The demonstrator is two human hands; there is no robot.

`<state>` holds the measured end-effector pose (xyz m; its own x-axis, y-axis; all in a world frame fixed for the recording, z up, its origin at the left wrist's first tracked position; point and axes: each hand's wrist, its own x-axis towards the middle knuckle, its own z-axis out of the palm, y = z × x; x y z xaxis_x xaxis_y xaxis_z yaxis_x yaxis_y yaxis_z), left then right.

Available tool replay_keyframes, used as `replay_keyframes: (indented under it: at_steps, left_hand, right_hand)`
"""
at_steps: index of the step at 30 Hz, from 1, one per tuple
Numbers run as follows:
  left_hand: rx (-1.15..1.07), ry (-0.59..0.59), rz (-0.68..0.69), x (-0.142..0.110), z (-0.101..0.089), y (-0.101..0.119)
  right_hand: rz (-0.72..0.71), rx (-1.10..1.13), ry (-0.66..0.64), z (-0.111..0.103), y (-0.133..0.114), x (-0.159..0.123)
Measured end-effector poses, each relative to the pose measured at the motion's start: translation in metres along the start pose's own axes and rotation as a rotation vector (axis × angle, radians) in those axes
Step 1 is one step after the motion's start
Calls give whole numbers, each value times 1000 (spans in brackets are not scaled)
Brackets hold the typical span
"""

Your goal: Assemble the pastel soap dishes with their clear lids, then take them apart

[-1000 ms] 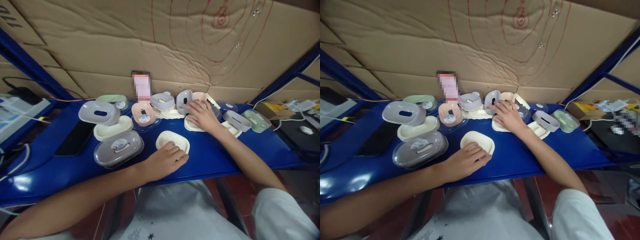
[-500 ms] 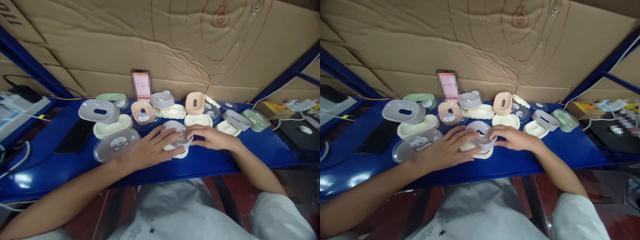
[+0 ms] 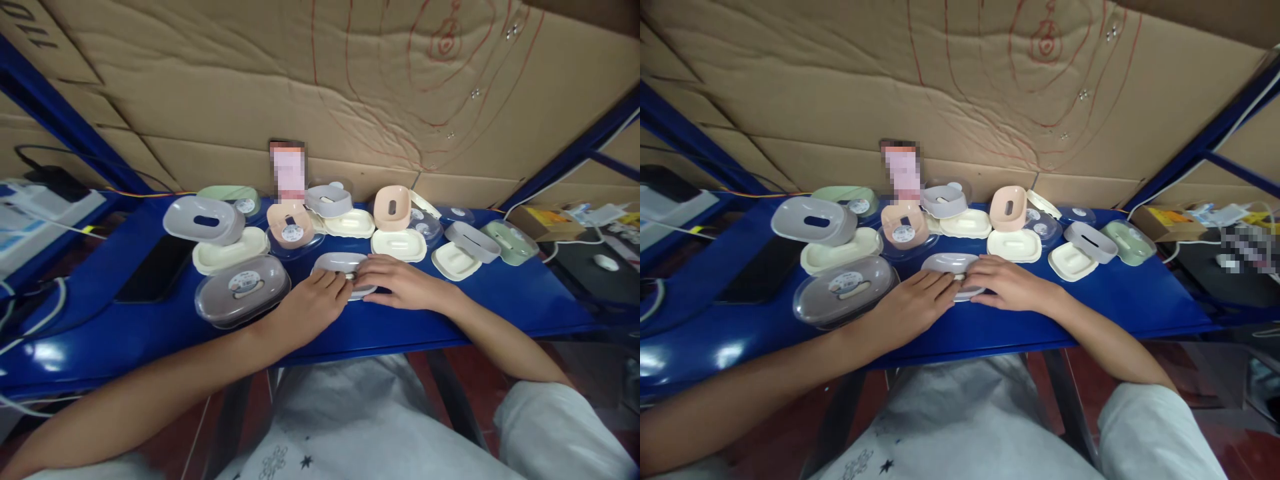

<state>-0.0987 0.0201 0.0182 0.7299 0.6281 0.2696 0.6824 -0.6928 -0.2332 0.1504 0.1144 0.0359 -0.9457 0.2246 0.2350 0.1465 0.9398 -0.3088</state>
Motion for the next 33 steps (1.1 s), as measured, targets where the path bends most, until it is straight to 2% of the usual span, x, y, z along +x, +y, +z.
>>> replay_keyframes:
  at_steps: [5,8,12,15,17,19,22,24,27,30,33]
  left_hand:
    - [-11,50,-196,-3,1,11]
    - [0,-1,-299,-3,-1,12]
    - [0,-42,-290,-3,5,13]
    - [-36,5,-279,-4,9,14]
    - [-54,36,-229,-5,7,15]
    - [-99,59,-138,-5,3,17]
    - [-157,102,-9,-5,-3,22]
    - [-137,130,23,-4,-4,24]
    - [-78,127,30,-3,-2,23]
    - [-36,102,30,-3,-2,21]
    - [-24,102,33,-4,-5,20]
  right_hand:
    - [-43,-132,22,-1,-5,2]
    - [-34,-156,54,3,-7,2]
    - [-38,-112,17,7,-5,0]
    - [-20,-46,93,0,3,7]
    - [15,-75,173,-9,13,23]
    - [34,-175,191,-16,26,48]
    - [4,-330,62,-15,46,98]
    - [-21,-396,-49,-7,57,128]
    - [-29,-420,-143,1,63,152]
    - [-6,-383,-64,-9,52,134]
    - [94,-308,94,-25,31,78]
